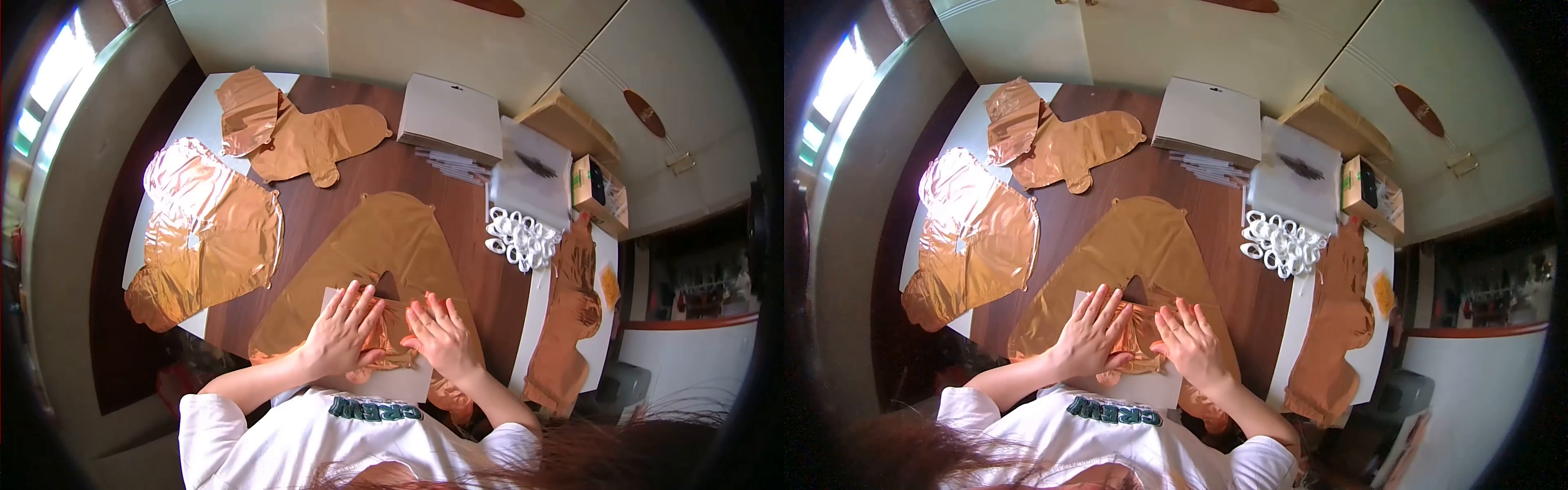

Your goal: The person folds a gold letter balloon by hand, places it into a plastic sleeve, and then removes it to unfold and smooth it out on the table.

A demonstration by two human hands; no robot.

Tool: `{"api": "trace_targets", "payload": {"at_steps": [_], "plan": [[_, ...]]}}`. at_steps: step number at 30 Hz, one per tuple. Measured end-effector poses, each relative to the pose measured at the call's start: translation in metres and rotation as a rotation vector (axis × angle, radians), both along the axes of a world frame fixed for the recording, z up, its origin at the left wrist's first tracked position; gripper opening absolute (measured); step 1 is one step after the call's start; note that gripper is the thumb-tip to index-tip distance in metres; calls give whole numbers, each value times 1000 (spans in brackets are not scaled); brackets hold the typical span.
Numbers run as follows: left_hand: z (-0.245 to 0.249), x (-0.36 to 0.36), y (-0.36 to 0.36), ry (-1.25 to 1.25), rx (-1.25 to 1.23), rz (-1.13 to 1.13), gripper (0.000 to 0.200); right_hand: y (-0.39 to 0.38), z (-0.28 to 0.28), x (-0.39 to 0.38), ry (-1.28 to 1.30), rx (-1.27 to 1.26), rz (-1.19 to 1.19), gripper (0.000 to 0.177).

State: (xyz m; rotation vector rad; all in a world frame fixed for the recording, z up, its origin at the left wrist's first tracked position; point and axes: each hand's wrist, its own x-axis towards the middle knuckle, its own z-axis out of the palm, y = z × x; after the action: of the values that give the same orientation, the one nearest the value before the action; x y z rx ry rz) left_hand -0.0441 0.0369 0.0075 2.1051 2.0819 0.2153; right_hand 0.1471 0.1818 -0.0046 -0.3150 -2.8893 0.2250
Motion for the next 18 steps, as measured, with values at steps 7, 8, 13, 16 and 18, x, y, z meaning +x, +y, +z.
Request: {"api": "trace_targets", "payload": {"at_steps": [7,8,13,16,18], "plan": [[-1,0,-2,-28,18,11,85,-1,5,6,-97,-11,-13,87],[-1,0,-3,-21,19,11,86,-2,5,6,-102,-17,-16,89],[6,-12,-18,14,-11,77,98,-2,3,8,-106,4,-24,94],[3,-22,-30,33,-15,102,98,-3,2,9,-112,-8,-27,92],[-1,-30,-37,29,13,109,91,-3,1,9,-106,1,-30,91]]}}
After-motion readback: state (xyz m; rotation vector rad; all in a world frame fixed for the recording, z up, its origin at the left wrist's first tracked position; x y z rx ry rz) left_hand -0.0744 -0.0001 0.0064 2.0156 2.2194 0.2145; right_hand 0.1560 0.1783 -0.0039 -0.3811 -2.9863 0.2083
